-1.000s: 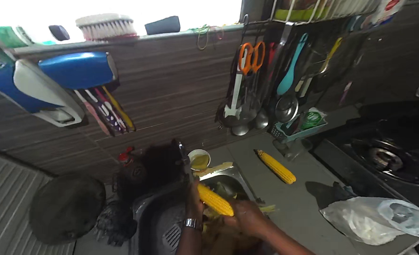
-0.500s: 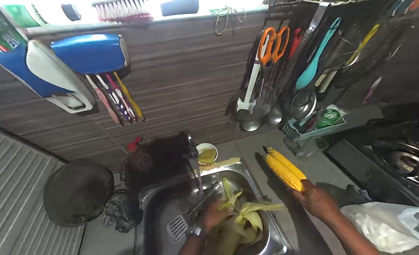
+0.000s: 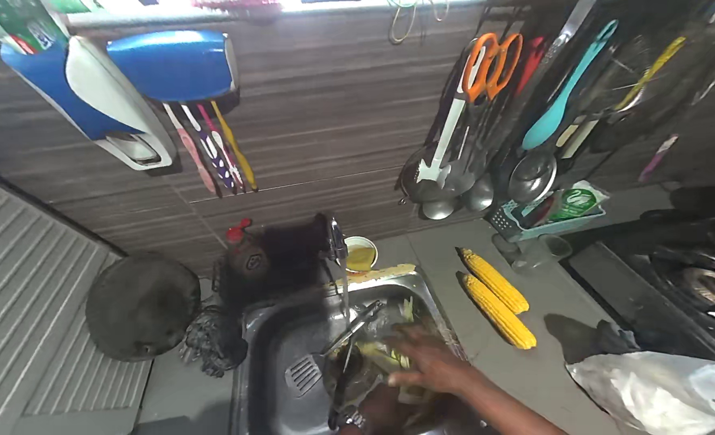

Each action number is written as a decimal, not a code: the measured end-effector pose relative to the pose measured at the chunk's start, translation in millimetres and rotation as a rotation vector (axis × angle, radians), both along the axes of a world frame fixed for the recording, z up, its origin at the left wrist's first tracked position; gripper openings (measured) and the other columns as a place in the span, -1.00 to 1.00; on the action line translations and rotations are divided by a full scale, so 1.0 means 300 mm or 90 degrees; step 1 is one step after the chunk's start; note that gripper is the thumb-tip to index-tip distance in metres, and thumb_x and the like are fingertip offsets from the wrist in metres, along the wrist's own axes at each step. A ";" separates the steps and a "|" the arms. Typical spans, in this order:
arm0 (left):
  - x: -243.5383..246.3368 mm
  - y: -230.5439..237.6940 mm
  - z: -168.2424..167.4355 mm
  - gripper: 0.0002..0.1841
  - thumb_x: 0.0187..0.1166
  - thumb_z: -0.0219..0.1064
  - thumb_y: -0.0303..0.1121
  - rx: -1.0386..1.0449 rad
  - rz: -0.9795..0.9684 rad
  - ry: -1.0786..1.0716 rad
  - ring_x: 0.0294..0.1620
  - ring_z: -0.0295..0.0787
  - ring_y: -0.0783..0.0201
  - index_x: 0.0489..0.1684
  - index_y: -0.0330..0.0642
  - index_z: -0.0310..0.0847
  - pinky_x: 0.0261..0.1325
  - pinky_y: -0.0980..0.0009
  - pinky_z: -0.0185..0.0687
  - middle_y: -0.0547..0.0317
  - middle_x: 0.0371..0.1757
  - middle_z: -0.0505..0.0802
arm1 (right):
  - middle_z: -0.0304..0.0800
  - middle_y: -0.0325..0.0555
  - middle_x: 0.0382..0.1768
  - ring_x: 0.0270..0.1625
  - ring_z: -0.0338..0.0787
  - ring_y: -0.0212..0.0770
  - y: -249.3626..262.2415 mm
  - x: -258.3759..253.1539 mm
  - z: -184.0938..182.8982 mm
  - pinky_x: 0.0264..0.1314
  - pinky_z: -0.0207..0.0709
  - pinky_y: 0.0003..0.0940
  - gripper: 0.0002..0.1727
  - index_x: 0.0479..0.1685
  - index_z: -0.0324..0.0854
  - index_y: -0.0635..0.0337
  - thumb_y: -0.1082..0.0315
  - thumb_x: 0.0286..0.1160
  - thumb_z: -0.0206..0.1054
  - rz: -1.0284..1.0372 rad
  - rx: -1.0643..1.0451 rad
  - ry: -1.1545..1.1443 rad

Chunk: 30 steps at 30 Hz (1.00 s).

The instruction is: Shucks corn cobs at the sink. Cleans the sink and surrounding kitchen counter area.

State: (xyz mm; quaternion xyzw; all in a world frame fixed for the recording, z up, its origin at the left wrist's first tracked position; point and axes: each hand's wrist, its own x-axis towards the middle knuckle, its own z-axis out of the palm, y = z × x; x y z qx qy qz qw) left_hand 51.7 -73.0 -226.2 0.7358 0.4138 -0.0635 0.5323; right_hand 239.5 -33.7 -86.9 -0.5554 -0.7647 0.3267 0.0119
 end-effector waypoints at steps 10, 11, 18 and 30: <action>-0.258 -0.052 0.179 0.04 0.27 0.39 0.47 0.182 0.040 0.152 0.65 0.41 -0.26 0.65 -0.18 0.44 0.59 -0.22 0.40 -0.26 0.71 0.43 | 0.33 0.25 0.72 0.74 0.36 0.28 -0.095 -0.036 -0.071 0.72 0.33 0.16 -0.06 0.65 0.48 0.13 -0.40 0.41 0.34 -0.233 0.177 -0.048; -0.291 -0.059 0.182 0.07 0.27 0.36 0.49 0.166 0.047 0.161 0.64 0.44 -0.24 0.68 -0.18 0.41 0.56 -0.21 0.44 -0.26 0.71 0.43 | 0.27 0.28 0.75 0.76 0.31 0.30 -0.099 -0.025 -0.066 0.76 0.27 0.16 -0.10 0.70 0.41 0.17 -0.26 0.47 0.35 -0.266 0.170 -0.083; -0.402 0.039 0.157 -0.43 0.79 0.06 0.03 0.118 0.191 0.265 0.55 0.58 -0.12 0.55 -0.22 0.53 0.55 -0.08 0.49 -0.19 0.53 0.64 | 0.00 0.39 0.84 0.89 0.00 0.35 -0.091 0.135 -0.219 0.88 0.03 0.12 -0.36 0.76 0.24 0.42 0.37 0.69 0.13 -0.171 0.121 -0.309; -0.406 0.169 0.154 -0.45 0.66 0.24 0.06 0.103 0.094 0.385 0.34 0.72 -0.22 0.34 -0.22 0.67 0.32 -0.27 0.59 -0.22 0.32 0.78 | 0.59 0.36 0.45 0.57 0.55 0.31 0.027 0.029 -0.062 0.60 0.45 0.16 -0.51 0.50 0.52 0.36 0.35 0.63 0.25 -0.210 -0.032 -0.179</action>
